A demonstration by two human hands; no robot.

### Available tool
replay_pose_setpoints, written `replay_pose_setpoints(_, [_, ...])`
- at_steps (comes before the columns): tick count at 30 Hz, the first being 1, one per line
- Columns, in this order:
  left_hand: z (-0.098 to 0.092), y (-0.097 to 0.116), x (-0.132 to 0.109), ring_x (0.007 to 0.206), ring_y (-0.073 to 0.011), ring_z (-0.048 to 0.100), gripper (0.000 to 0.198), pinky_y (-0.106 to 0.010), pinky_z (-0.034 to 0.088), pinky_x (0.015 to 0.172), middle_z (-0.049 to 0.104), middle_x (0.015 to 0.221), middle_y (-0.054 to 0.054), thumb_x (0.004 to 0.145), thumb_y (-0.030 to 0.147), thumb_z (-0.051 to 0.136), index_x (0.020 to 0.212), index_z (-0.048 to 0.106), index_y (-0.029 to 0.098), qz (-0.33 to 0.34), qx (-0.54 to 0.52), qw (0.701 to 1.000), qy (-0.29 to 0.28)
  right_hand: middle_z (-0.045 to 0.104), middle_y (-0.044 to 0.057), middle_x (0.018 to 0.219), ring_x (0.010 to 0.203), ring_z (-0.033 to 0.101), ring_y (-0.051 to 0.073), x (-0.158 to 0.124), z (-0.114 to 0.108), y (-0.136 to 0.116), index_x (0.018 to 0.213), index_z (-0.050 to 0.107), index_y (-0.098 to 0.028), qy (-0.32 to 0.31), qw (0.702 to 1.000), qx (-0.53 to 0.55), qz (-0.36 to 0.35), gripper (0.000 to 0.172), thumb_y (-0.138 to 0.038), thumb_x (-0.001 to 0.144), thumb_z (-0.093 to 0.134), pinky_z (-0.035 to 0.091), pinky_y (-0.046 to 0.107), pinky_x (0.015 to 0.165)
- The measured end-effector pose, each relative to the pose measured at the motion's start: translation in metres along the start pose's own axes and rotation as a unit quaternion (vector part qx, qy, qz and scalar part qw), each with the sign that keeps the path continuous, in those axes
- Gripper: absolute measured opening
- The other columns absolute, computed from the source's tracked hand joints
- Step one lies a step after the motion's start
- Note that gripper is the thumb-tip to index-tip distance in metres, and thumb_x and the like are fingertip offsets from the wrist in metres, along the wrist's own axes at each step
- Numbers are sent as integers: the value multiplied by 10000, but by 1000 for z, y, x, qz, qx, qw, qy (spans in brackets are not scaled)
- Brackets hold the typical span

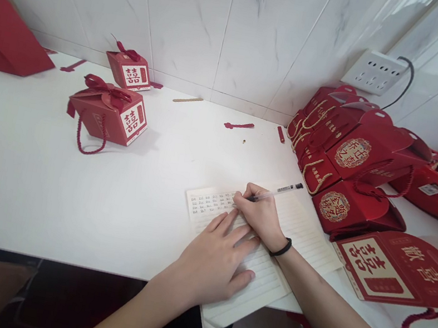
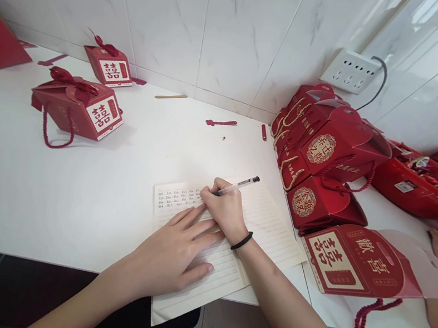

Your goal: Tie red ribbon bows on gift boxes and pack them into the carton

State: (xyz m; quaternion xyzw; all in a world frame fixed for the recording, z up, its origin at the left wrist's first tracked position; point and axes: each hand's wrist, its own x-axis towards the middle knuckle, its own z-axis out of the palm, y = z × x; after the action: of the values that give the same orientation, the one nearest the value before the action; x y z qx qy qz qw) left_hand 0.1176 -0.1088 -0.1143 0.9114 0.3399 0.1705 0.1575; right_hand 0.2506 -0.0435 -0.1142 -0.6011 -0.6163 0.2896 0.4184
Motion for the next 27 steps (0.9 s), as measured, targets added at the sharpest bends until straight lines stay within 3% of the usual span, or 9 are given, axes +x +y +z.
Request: replay_pose_setpoints(27, [1, 1, 0, 1360, -300, 219, 472, -463, 243, 1103, 475, 1310, -56, 871, 423, 434, 1298, 415, 224, -1, -3, 1000, 0, 293, -65, 459, 472, 272, 88, -1, -1, -1, 496, 296, -196, 0, 1000, -17, 2, 276, -280, 650, 509, 237, 227, 443])
